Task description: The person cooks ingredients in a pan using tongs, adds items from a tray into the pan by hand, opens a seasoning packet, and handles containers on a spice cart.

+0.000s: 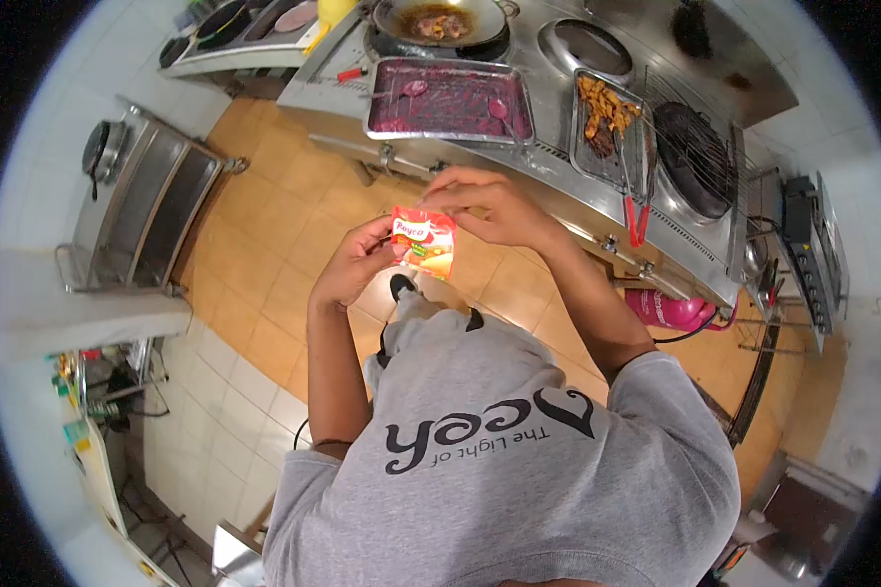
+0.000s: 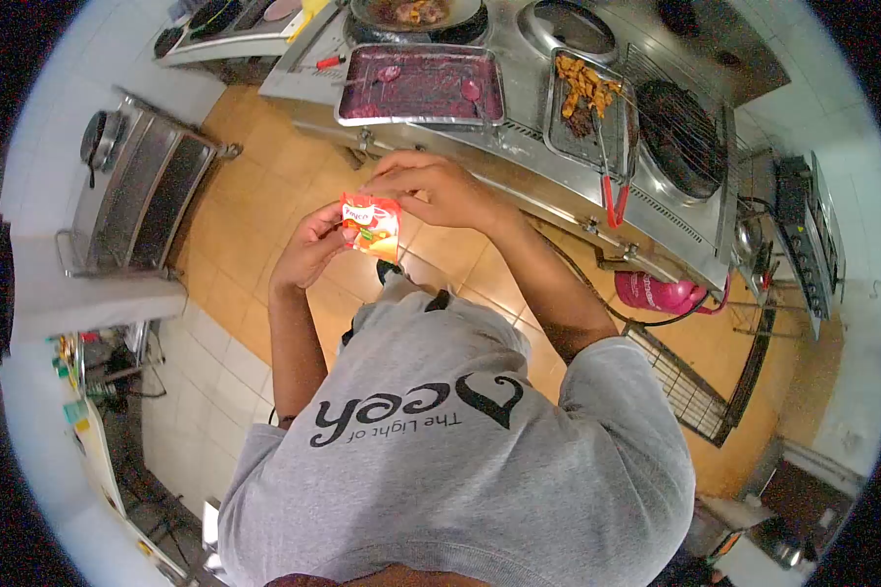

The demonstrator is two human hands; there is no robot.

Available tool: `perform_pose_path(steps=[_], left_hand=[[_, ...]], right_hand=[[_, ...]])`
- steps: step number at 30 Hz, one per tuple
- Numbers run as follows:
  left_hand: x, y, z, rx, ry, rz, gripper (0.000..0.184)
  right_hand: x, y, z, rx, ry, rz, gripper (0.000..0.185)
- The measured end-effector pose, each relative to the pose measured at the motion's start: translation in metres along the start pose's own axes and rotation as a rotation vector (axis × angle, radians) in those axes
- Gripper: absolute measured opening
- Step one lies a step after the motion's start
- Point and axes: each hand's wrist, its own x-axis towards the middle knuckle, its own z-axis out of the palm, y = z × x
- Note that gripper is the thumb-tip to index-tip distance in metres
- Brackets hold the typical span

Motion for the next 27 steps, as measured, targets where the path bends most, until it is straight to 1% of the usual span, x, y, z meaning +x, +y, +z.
perform_pose_path(steps=[3,5,7,8,11,13,16,19,20,23,24,27], left_hand=[[0.020,0.018,-0.036,0.011,-0.086,-0.030,0.039],[0.029,0.024,-0.059,0.030,-0.137,-0.094,0.038],[0.038,0.031,-0.070,0.048,-0.120,-0.128,0.037],[0.049,0.034,-0.083,0.060,-0.115,-0.166,0.037],[0.068,0.027,-0.105,0.079,-0.140,-0.219,0.036],[0.081,0.033,-0.109,0.093,-0.090,-0.241,0.036],[0.098,0.038,-0.118,0.096,-0.042,-0.288,0.035],[0.120,0.036,-0.133,0.147,-0.043,-0.356,0.035],[0.128,0.036,-0.139,0.176,-0.051,-0.381,0.035],[0.152,0.040,-0.145,0.095,-0.024,-0.383,0.034],[0.159,0.041,-0.145,0.088,-0.009,-0.403,0.033],[0.179,0.050,-0.142,0.099,0.022,-0.454,0.032]], right_hand=[[0.032,0.026,0.008,0.047,0.020,-0.050,0.029],[0.048,0.032,0.009,0.016,0.044,-0.015,0.027],[0.052,0.040,0.015,0.021,0.032,0.067,0.027],[0.056,0.054,0.024,0.051,0.069,0.086,0.027],[0.058,0.086,0.038,0.087,0.149,0.091,0.025],[0.063,0.102,0.043,0.106,0.212,0.126,0.024],[0.074,0.112,0.044,0.041,0.291,0.141,0.024],[0.082,0.142,0.040,0.049,0.242,0.161,0.026],[0.085,0.155,0.039,0.112,0.236,0.165,0.028],[0.099,0.182,0.020,0.105,0.216,0.081,0.028],[0.101,0.191,0.017,0.053,0.208,0.106,0.026],[0.104,0.206,0.005,0.088,0.102,0.226,0.020]])
